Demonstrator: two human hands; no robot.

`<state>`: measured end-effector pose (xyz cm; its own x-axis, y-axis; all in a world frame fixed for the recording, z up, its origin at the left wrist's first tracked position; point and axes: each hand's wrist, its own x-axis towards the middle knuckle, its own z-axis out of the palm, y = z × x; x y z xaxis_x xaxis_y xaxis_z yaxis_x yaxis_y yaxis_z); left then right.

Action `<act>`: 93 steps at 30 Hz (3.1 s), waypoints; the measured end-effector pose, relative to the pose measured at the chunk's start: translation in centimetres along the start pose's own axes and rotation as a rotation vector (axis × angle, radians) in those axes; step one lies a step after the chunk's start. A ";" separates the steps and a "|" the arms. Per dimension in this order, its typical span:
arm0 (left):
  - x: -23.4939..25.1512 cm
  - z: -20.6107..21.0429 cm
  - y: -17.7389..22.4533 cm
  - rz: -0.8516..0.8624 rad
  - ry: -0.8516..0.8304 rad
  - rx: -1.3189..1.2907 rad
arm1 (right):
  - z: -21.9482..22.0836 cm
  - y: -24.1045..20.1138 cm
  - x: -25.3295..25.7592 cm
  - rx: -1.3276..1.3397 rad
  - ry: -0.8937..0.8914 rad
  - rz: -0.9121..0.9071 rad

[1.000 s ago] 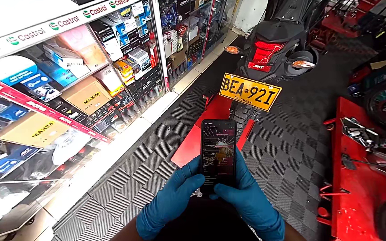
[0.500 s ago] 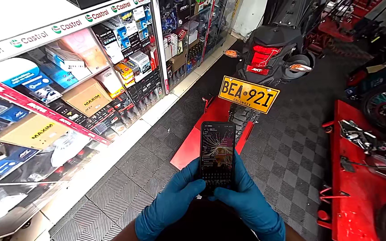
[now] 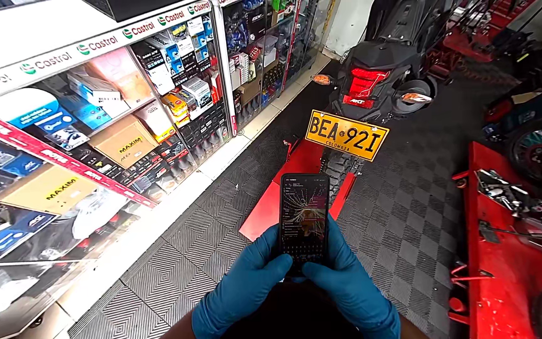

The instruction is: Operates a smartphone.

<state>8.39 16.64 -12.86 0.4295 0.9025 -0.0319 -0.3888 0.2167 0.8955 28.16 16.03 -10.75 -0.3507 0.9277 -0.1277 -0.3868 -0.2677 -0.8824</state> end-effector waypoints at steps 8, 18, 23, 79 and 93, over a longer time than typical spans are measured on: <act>0.2 0.5 -0.4 0.018 0.033 -0.043 | -0.7 0.4 -0.2 -0.013 -0.026 -0.020; 0.0 0.1 -0.9 0.027 -0.002 0.021 | -0.3 0.2 -0.5 -0.004 0.000 -0.009; 0.0 0.3 -1.0 0.019 -0.013 -0.017 | 0.1 0.1 -0.4 -0.018 0.076 0.015; 0.0 0.9 -0.7 -0.004 0.052 -0.011 | -0.7 0.4 -1.0 -0.028 -0.035 -0.021; -0.1 0.2 -1.0 0.004 0.017 0.021 | -1.5 0.9 -1.0 0.021 -0.046 -0.016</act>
<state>8.89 16.25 -13.66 0.4140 0.9096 -0.0353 -0.3734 0.2050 0.9047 29.43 15.29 -12.11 -0.3828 0.9192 -0.0921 -0.4107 -0.2586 -0.8743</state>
